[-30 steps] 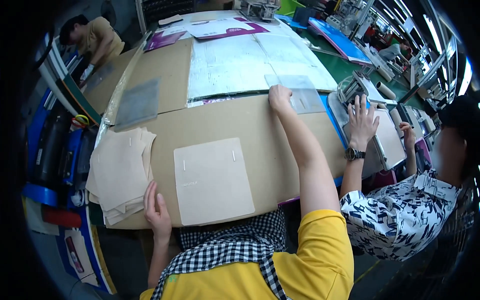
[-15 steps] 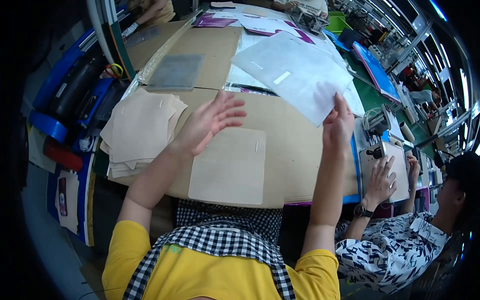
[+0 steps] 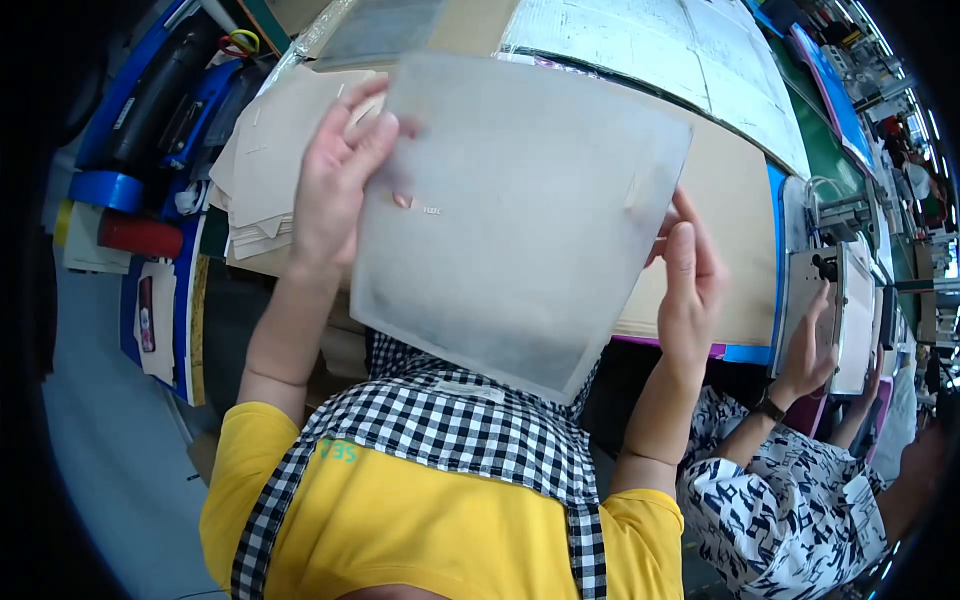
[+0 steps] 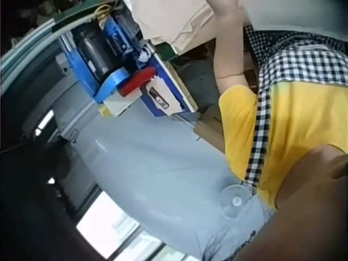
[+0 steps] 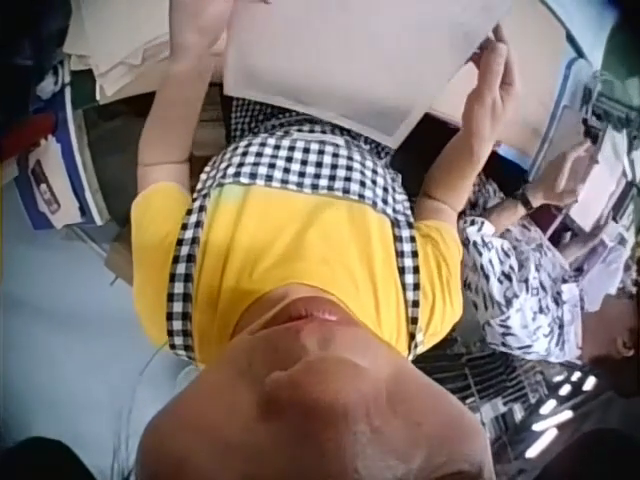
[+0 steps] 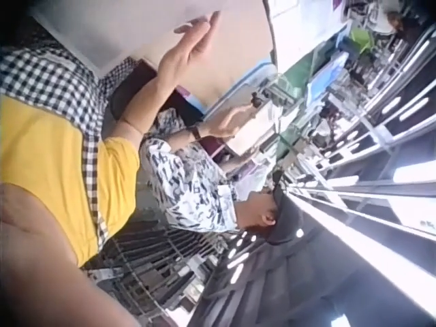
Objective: Packaging material components into plastic sleeves at a production workstation.
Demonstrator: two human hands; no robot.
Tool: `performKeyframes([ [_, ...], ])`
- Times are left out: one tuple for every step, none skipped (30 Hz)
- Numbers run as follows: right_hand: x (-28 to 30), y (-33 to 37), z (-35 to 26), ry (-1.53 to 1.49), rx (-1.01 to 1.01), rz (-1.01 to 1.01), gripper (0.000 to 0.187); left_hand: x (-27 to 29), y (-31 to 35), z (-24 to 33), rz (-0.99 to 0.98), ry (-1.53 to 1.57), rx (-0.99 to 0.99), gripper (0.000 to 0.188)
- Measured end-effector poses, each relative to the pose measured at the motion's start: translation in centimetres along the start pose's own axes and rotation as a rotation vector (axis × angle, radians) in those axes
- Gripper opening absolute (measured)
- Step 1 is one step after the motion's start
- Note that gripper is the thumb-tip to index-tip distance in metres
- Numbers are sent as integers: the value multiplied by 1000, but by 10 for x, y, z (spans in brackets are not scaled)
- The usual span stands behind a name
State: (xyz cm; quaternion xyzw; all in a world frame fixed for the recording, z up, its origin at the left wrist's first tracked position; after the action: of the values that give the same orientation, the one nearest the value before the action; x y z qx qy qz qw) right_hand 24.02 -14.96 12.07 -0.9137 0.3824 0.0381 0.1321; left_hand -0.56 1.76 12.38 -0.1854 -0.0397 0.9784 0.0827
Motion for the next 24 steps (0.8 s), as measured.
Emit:
performKeyframes([
  [5,9,6,240,80,53,39,5,12,-17,5,-16,55,37],
  [6,16,9,483,162,100,36,9,21,-32,12,-29,109,39],
  [3,21,13,481,148,95,36,12,26,-39,19,-39,118,39],
  [1,24,16,545,115,127,35,17,29,-47,52,-40,136,39],
  [-1,27,19,609,83,159,33,21,32,-54,86,-40,154,40],
  [-3,29,22,673,51,189,32,25,33,-60,120,-41,172,40],
  [-4,29,26,738,19,219,31,30,34,-63,154,-41,189,40],
  [-6,27,30,740,11,215,31,31,31,-66,158,-45,195,40],
  [-8,25,33,725,10,224,31,33,27,-67,152,-93,178,40],
  [-10,22,37,709,10,234,31,34,23,-68,145,-140,160,39],
  [-12,19,40,693,10,243,31,35,18,-70,138,-186,142,39],
  [-15,17,44,677,12,252,31,36,14,-71,130,-232,123,39],
  [-16,14,47,681,6,251,31,37,8,-73,132,-233,130,39],
  [-18,11,52,676,-11,241,31,36,1,-73,123,-312,106,38],
  [-20,8,57,671,-29,232,31,36,-5,-74,114,-391,83,37],
  [-21,5,62,666,-47,223,31,35,-11,-74,105,-469,60,36],
  [-23,3,65,662,-66,214,31,35,-16,-76,94,-547,38,36],
  [-24,1,68,666,-71,211,31,37,-19,-78,96,-548,45,36],
  [-25,0,71,671,-86,212,31,37,-21,-80,78,-603,5,35],
  [-27,-1,73,677,-101,213,32,37,-24,-81,60,-657,-35,34],
  [-27,-1,76,683,-117,215,32,37,-26,-83,40,-711,-74,33],
  [-27,-2,79,688,-133,216,32,37,-28,-86,20,-766,-113,33],
  [-27,-3,82,694,-141,214,32,38,-29,-89,19,-767,-103,33],
  [-25,-4,85,694,-149,199,33,38,-28,-91,23,-802,-139,33],
])
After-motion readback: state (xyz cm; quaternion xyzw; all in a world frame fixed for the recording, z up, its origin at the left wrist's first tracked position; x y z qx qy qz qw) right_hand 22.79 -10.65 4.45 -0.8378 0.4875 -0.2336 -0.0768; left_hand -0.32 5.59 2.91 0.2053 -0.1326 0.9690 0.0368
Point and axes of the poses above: each hand's wrist, its own y-axis away from the middle knuckle, its own x-axis out of the back of the hand, z = x × y, the point moved 6 cm from there along -y, towards the middle knuckle, and after that the axes turned 14 degrees about z, right-handed, at the moved point
